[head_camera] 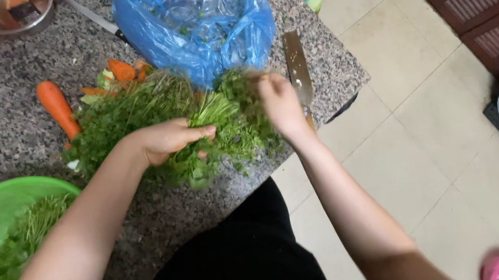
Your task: Trimming the roots and stems of fresh cilantro bunches on a countertop.
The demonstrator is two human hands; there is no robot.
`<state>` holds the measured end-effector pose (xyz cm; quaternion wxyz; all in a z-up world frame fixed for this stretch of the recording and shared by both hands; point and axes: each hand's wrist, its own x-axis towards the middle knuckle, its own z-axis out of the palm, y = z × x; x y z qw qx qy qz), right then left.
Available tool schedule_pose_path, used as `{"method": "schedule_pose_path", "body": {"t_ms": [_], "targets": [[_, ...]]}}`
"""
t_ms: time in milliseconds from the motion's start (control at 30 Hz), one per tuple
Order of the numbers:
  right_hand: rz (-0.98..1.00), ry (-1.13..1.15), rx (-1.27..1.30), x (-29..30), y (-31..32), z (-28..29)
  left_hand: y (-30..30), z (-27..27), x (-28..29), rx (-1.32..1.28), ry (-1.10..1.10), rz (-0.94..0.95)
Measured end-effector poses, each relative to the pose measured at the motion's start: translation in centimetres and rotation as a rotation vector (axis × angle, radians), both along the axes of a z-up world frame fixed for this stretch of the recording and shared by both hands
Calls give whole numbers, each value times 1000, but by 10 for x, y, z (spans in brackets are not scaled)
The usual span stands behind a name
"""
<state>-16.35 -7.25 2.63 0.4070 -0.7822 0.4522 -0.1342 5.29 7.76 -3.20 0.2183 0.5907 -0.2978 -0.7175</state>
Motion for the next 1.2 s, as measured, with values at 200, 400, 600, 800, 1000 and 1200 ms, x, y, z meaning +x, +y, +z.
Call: {"method": "schedule_pose_path", "body": {"t_ms": [200,400,600,800,1000,1200], "targets": [[75,-867,927,-12,-5,68,4,7,1,117,-48,19],[66,-548,1022,10,5,36,8,-7,2,40,181,82],[-196,-729,799,-5,-13,52,7,36,-3,1,58,-22],[347,-1304,1695,-12,-9,39,10,-2,4,-24,137,-9],[-10,-675,420,-3,-8,27,7,31,-4,-4,88,-8],[592,-1455,1693,-15,-16,66,8,9,-1,-75,147,15]]}}
